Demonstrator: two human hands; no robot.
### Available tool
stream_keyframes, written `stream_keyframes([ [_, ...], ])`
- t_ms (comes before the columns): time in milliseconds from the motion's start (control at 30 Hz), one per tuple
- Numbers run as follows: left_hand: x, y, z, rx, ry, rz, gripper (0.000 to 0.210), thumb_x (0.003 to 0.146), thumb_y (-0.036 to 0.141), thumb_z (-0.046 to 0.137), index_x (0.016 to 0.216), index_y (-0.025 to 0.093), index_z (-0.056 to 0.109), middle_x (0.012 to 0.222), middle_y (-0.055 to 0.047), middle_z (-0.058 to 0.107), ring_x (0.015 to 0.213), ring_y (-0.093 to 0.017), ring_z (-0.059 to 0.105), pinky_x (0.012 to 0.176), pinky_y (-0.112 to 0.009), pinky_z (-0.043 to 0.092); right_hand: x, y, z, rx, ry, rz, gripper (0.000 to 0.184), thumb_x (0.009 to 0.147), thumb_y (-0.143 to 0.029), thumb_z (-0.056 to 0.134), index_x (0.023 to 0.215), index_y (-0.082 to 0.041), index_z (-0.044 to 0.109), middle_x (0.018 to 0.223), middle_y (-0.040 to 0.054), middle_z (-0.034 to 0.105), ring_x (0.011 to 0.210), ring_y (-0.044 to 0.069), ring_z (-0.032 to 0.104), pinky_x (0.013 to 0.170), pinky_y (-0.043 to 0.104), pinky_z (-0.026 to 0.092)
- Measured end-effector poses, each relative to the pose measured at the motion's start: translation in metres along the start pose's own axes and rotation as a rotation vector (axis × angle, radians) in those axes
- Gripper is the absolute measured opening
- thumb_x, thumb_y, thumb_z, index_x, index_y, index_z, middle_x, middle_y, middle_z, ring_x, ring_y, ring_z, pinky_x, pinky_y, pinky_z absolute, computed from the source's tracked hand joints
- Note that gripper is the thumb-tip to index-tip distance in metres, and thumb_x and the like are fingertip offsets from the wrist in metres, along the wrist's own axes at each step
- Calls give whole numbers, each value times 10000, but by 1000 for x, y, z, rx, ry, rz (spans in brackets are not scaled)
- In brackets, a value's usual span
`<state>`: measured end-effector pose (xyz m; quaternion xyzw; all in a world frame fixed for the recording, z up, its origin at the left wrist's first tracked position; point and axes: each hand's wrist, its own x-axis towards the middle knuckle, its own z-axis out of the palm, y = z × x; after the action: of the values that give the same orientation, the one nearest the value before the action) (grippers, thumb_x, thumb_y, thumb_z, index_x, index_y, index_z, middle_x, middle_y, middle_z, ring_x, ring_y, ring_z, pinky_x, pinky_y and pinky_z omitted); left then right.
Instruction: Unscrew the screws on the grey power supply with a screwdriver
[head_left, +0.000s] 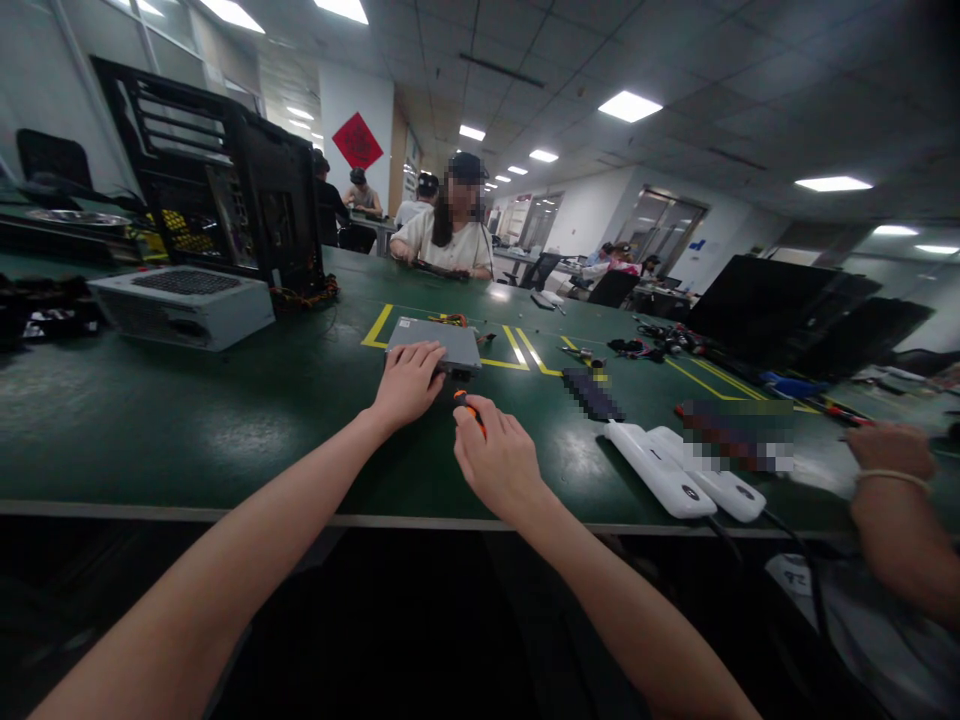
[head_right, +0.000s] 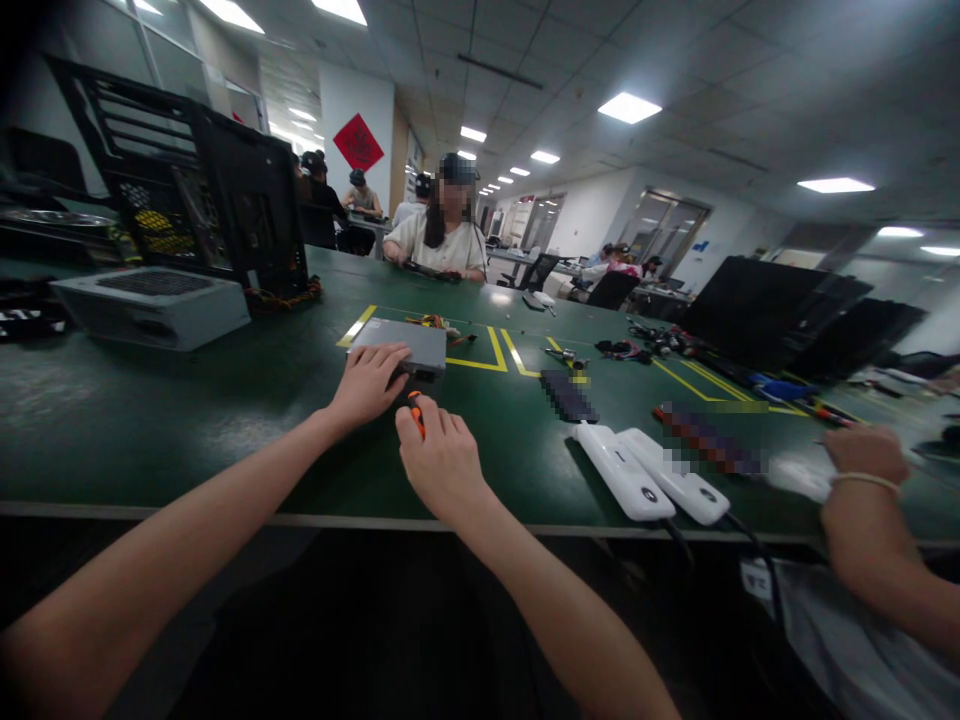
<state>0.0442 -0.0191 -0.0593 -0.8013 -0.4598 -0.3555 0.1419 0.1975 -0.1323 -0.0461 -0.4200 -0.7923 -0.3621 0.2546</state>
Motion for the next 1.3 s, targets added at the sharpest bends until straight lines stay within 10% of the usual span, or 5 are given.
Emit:
stream_keyframes([
  [300,0,-2,1,4,-2,11,392,888,278,395,1260,190,485,1330,-87,516,1224,-250,434,1025,-423,272,9,-6,-10,-8,-67,151,223,936,-305,412,1000,-146,554,855,80,645,640,153,593,578,289,417],
  [500,0,-3,2,-11,-3,8,396,889,280,396,1265,190,483,1338,-90,509,1230,-254,429,1025,-431,272,5,-17,-6,162,-59,13,236,880,-107,430,1083,-154,541,1218,129,584,1162,243,517,907,372,450],
  [733,0,-3,2,-9,3,4,396,883,272,405,1261,188,486,1330,-90,515,1228,-251,430,1027,-425,272,12,-11,3,126,126,245,172,931,-301,448,970,-193,576,924,57,667,729,140,606,626,245,455],
  [967,0,-2,1,-10,-7,5,401,879,266,405,1267,202,483,1338,-87,509,1235,-251,427,1026,-436,271,9,-27,-7,188,-20,269,222,867,-159,452,1068,-151,545,1079,150,577,894,231,566,725,359,507],
  [1300,0,-2,3,0,7,8,396,879,264,406,1259,189,490,1324,-86,521,1222,-252,435,1026,-426,272,-5,-17,21,453,283,362,119,903,-213,455,970,-194,552,1030,106,593,943,180,605,779,307,522],
])
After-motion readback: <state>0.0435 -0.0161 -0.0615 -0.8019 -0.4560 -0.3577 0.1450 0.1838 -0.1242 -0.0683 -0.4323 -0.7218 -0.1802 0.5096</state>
